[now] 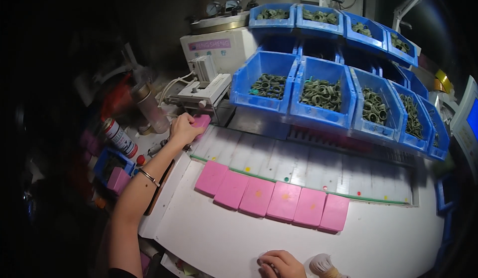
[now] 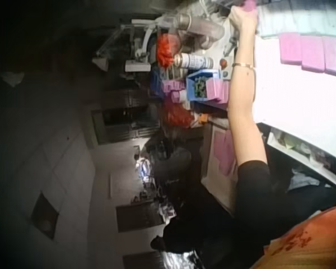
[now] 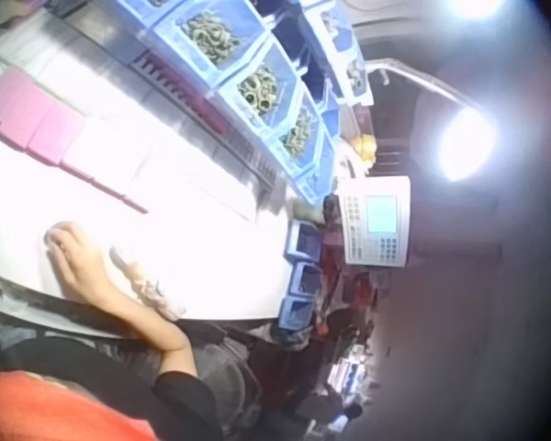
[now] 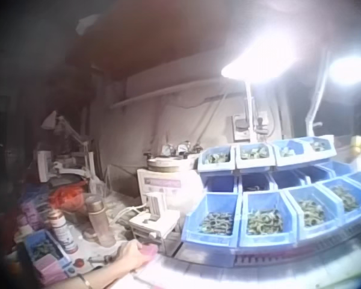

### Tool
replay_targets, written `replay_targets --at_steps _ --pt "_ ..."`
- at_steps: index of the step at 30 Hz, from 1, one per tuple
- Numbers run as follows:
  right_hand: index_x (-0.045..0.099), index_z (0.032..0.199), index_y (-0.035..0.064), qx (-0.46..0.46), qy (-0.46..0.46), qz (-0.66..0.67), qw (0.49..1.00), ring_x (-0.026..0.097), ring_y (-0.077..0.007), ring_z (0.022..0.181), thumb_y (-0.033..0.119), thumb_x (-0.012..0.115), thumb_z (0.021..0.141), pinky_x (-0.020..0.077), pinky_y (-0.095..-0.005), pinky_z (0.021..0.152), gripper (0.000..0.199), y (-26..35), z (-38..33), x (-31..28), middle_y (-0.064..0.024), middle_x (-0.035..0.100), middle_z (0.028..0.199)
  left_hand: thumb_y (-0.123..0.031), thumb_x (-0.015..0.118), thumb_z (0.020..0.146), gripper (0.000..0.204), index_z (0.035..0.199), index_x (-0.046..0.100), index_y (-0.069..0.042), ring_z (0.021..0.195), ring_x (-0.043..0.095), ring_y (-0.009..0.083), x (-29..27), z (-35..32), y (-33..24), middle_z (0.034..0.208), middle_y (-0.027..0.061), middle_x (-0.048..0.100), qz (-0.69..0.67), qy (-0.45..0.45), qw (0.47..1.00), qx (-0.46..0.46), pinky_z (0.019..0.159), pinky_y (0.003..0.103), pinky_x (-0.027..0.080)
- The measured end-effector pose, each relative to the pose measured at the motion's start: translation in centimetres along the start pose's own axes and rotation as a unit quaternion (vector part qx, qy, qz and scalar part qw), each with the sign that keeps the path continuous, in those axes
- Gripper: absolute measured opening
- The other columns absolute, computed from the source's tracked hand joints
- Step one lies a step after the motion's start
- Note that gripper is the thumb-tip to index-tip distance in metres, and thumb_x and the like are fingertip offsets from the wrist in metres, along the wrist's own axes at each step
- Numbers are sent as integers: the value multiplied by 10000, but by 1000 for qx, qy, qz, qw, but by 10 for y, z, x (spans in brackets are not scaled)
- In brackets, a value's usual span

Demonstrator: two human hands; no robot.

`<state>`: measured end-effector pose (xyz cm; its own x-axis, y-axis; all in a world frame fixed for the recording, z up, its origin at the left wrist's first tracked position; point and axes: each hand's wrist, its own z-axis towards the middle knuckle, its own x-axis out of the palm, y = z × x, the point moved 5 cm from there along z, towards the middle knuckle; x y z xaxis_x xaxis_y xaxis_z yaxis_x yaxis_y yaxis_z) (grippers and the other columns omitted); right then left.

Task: The person assembles small components by inserting a yellow ring and a grey coiled spring into pink rectangular plastic molds. They handle the molds and components by hand, repeatedly opening and closing the molds to secure the parts inside. The person also arranges the molds on the workbench and interacts with a digital control panel.

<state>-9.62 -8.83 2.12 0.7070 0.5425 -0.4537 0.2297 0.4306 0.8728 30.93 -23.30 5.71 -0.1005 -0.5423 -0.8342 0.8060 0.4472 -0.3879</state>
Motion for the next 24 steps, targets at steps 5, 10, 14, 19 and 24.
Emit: replay_targets --at_steps 5,10,14,19,24 --pt "606 1015 6 -31 44 -19 998 615 -248 858 61 625 811 511 -312 728 212 -5 4 -1 -138 598 984 -355 737 629 462 893 610 3 883 593 404 22 14 4 987 246 591 70 57 995 48 777 449 488" --pt "467 1201 -18 -55 48 -164 984 571 -329 903 103 662 778 485 -370 766 481 13 4 -40 -208 548 1061 -298 709 707 496 1046 571 37 1092 455 411 11 -40 -56 1175 262 472 66 43 968 238 934 444 393" --pt "299 1307 -65 23 0 -311 950 458 -404 1097 120 655 756 436 -453 860 682 1 12 -105 -273 394 1269 -202 705 715 460 1069 559 53 1121 436 385 -6 -118 -125 1198 237 463 -97 155 924 336 961 428 366" --pt "352 1266 -51 59 1 -318 946 426 -416 1099 100 659 665 399 -447 913 691 -71 37 -131 -274 400 1199 -155 685 721 371 1029 593 29 1013 541 359 -41 -203 -187 1165 214 512 -261 299 839 372 867 379 449" --pt "343 1302 -37 -47 -103 -335 935 439 -427 1052 106 663 659 396 -467 908 732 0 21 -105 -275 428 1133 -89 570 880 319 1181 560 19 973 579 202 -32 -259 -189 1099 166 591 -410 478 765 132 813 296 473"
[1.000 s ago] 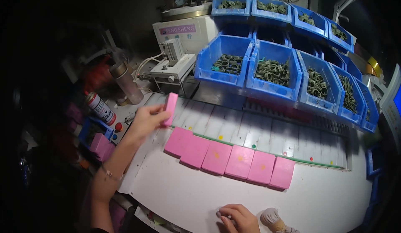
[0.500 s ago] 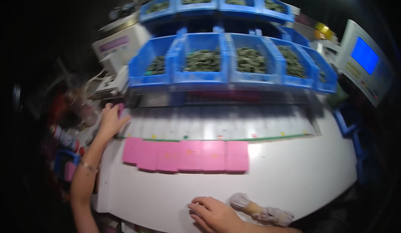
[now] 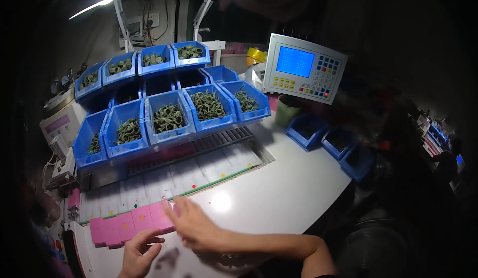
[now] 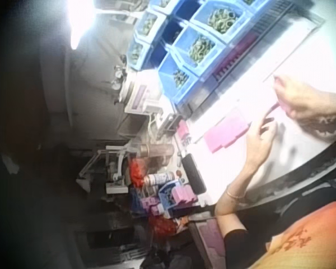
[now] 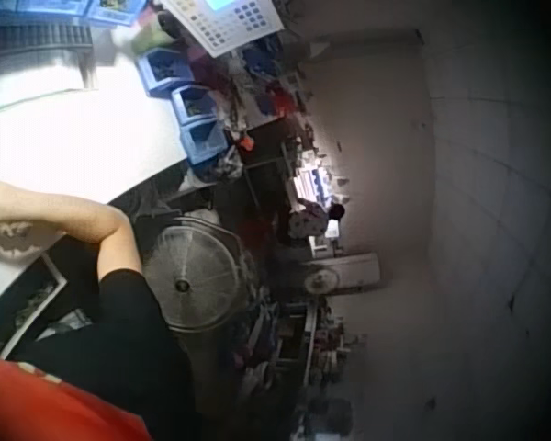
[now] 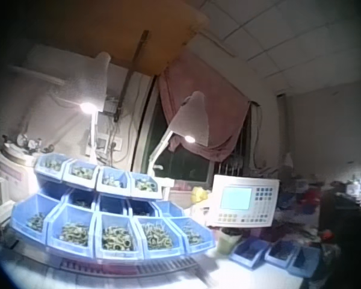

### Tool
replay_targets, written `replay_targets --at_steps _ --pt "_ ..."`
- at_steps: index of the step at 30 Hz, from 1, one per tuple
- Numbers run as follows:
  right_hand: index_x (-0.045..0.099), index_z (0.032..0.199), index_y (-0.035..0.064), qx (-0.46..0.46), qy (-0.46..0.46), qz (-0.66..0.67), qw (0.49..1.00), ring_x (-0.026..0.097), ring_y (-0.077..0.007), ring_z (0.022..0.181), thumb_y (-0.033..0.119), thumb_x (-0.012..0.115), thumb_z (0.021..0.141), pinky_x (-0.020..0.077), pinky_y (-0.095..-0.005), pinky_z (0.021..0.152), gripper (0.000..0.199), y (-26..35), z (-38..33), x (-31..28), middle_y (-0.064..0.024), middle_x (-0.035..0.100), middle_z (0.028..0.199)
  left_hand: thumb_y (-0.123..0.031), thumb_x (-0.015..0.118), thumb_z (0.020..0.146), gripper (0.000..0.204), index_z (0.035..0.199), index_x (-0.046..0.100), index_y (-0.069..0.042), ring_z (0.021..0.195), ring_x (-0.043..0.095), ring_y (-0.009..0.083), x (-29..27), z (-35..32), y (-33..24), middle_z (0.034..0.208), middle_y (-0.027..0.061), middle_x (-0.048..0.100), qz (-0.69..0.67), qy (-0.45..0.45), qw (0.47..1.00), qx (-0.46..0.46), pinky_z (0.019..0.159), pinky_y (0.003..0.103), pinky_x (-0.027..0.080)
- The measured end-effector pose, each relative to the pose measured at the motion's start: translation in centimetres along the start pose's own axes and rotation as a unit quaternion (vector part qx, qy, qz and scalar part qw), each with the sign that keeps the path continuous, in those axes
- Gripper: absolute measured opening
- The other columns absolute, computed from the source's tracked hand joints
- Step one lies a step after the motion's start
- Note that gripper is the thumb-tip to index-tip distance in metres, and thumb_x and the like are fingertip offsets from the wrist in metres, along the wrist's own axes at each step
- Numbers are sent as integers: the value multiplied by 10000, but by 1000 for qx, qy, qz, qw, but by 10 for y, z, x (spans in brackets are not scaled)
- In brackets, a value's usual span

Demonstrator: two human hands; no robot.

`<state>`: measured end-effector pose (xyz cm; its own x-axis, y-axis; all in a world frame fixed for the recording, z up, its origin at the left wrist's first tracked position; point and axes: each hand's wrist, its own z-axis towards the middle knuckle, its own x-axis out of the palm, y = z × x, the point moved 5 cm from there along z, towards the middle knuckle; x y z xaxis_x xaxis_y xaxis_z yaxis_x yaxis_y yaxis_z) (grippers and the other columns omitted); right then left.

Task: The person assembles small components by inserting a yellow ring and a grey coiled spring into pink rectangular plastic molds. They handle the molds and components by hand, repeatedly opening and closing the molds to secure the parts inside. The person also arranges the molds on the workbench and interacts with a digital control panel.

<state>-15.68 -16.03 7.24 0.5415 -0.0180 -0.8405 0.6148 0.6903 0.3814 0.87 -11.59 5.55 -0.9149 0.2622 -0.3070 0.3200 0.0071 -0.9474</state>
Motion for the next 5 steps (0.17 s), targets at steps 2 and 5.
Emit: replay_targets --at_steps 2,5 --pt "362 1307 -37 -75 -62 -25 995 484 -406 1008 83 599 727 425 -449 879 638 27 -8 19 -257 450 1112 -141 597 873 467 1314 460 -69 1004 579 207 16 -2 -2 1161 173 562 10 -2 997 73 815 288 478" --pt "391 1333 11 -104 -108 -22 988 502 -359 1062 69 538 762 434 -407 903 592 56 -28 20 -248 456 1133 -200 647 806 506 1270 494 -69 1069 563 335 21 0 27 1294 147 482 117 39 987 107 875 395 478"
